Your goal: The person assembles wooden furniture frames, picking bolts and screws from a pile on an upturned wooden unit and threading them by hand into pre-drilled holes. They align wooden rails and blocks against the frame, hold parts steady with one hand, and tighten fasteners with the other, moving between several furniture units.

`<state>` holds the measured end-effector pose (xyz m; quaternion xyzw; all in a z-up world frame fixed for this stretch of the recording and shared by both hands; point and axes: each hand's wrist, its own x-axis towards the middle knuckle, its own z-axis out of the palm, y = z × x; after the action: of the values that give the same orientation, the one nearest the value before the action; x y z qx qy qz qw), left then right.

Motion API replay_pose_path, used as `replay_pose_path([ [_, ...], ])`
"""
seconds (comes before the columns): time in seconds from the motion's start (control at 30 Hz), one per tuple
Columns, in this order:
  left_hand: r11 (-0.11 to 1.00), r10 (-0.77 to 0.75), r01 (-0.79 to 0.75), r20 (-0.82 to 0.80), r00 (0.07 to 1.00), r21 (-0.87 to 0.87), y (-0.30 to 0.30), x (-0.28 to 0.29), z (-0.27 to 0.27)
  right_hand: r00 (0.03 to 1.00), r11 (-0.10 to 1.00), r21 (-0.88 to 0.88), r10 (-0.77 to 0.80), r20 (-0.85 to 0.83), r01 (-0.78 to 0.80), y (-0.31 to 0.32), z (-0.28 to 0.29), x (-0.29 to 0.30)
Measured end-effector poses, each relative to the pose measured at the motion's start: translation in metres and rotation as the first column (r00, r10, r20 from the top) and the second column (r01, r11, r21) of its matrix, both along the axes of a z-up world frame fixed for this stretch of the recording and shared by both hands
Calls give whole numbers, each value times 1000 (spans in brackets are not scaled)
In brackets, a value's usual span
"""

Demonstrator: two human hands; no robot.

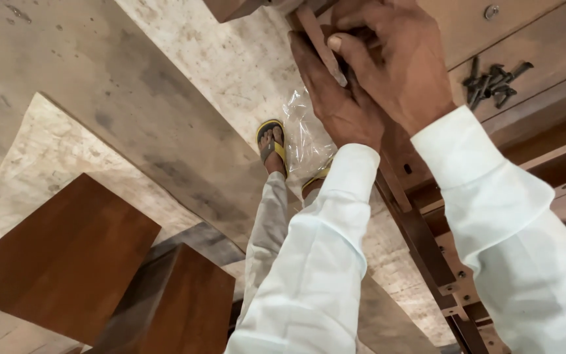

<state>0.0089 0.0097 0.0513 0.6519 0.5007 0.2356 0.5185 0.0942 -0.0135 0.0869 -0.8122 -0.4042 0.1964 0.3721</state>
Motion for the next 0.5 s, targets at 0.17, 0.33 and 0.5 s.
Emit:
replay_pose_path([
  [0.17, 999, -27, 29, 35, 999, -45, 5, -15, -13, 994, 990, 105, -87, -62, 94, -8, -8, -18],
  [0.33, 944, -311, 314, 51, 949, -104, 51, -67, -25, 992, 997, 62, -49, 115, 42, -6, -7, -23],
  [0.5, 929, -203, 281, 302, 931, -242, 84, -64, -92, 987, 993, -23, -115, -114, 113, -38, 0, -25],
])
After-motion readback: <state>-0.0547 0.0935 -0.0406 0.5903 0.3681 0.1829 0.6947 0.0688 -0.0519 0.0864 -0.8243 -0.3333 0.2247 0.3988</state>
